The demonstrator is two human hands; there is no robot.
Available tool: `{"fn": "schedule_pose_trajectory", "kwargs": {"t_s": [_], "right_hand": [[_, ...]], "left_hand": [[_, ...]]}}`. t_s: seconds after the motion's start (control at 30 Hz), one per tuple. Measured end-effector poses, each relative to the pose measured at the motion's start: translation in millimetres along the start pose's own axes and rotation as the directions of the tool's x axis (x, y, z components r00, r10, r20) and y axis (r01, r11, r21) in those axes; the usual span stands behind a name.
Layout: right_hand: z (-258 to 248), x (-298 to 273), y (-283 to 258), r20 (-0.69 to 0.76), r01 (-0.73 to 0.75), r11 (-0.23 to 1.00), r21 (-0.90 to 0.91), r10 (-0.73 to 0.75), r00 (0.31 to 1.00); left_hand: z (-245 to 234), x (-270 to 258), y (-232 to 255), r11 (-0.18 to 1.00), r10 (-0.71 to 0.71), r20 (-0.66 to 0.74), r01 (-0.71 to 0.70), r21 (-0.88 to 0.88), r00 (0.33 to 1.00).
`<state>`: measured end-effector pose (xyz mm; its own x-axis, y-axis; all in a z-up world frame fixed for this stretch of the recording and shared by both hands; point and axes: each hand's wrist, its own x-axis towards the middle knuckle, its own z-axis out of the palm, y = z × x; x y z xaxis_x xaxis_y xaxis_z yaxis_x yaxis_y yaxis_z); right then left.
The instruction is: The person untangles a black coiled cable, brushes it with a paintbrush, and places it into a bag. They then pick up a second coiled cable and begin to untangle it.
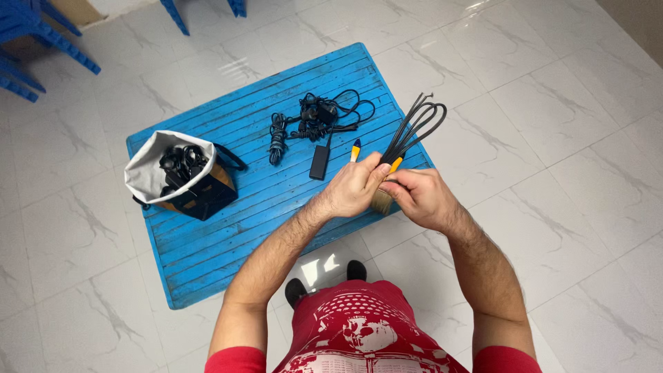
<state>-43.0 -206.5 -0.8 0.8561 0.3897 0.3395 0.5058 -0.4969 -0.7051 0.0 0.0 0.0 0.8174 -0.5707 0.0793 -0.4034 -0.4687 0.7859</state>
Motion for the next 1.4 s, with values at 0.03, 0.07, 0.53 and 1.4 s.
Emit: {"fn": "schedule_pose_trajectory", "kwargs": {"t_s": [0.03,0.07,0.53,1.4], "right_hand": [[2.3,-0.5,-2.3,-0.014,-0.069,0.997,0.035,0.069,0.998],[4.1,0.6,-3.0,-0.026,-0.136,0.988,0.071,0.138,0.990],[-67.6,-41.3,17.0,-0.023,-0.377,0.918,0.123,0.383,0.924],[-19.3,50.1,-110.4,0.370,-0.117,0.762,-0.637,0.436,0.820]], "left_hand": [[-4.4,-3.0,1.6,1.000,0.021,-0.010,-0.021,0.021,1.000],[-9.1,-6.1,2.8,0.998,0.043,-0.019,-0.042,0.042,0.999],[-101.8,-49.9,-3.1,0.866,0.077,0.333,-0.229,0.445,0.940],[-86.2,-10.1,-13.3,0.963,0.134,0.757,0.097,-0.252,0.639]]}}
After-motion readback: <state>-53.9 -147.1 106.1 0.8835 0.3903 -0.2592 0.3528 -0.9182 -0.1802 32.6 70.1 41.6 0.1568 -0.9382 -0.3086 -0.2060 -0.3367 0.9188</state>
